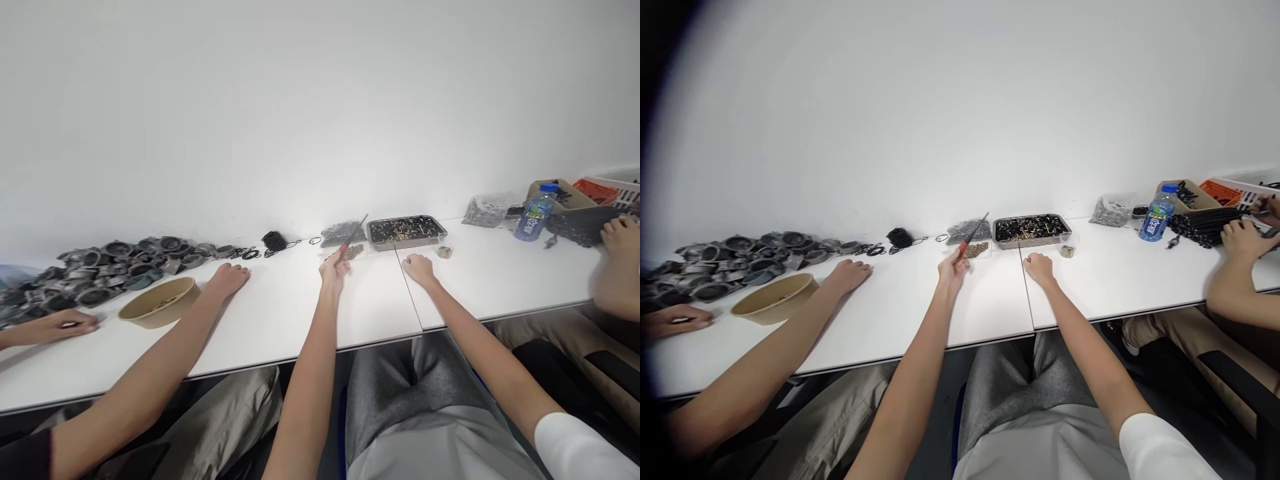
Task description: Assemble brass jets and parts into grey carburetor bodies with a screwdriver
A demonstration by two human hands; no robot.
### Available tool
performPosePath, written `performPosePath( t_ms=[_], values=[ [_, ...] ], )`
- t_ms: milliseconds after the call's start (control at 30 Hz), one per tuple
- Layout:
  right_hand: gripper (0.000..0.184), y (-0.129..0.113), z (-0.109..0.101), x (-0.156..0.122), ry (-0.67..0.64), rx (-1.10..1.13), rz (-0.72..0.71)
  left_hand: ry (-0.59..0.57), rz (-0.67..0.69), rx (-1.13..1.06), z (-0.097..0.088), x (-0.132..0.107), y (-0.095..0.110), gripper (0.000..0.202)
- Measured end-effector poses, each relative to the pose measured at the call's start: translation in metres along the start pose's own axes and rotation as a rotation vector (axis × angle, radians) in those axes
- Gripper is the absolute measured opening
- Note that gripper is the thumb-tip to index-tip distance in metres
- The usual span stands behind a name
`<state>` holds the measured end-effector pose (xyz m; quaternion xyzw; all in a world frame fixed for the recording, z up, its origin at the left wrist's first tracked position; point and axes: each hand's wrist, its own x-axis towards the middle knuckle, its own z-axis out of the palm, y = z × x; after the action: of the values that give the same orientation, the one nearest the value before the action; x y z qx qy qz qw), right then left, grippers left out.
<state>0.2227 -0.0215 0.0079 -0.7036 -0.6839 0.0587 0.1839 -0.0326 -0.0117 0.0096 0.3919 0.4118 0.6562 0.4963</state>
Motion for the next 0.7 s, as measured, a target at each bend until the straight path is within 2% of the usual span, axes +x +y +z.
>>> performPosePath(
  t_ms=[133, 233, 333, 467, 633, 700],
  values=[
    [0.029, 0.000, 0.000, 0.000, -0.001, 0.002, 0.005, -0.137, -0.123, -0.108, -0.002, -0.002, 0.003, 0.019],
    [0.029, 0.000, 0.000, 0.001, -0.003, 0.001, 0.004, -0.254, -0.215, -0.127, 0.001, -0.007, 0.005, 0.023],
    [0.029, 0.001, 0.000, 0.002, -0.007, 0.000, 0.001, -0.322, -0.266, -0.119, 0.004, -0.010, 0.007, 0.022],
    [0.029, 0.000, 0.000, 0.001, -0.005, 0.004, 0.001, -0.343, -0.286, -0.081, 0.006, -0.012, 0.007, 0.014],
    [0.029, 0.000, 0.000, 0.001, 0.001, 0.007, 0.010, -0.297, -0.274, 0.011, 0.011, -0.013, 0.001, 0.039],
    [0.029, 0.000, 0.001, 0.001, 0.003, 0.008, 0.013, -0.283, -0.267, 0.043, 0.014, -0.014, -0.002, 0.043]
  ],
)
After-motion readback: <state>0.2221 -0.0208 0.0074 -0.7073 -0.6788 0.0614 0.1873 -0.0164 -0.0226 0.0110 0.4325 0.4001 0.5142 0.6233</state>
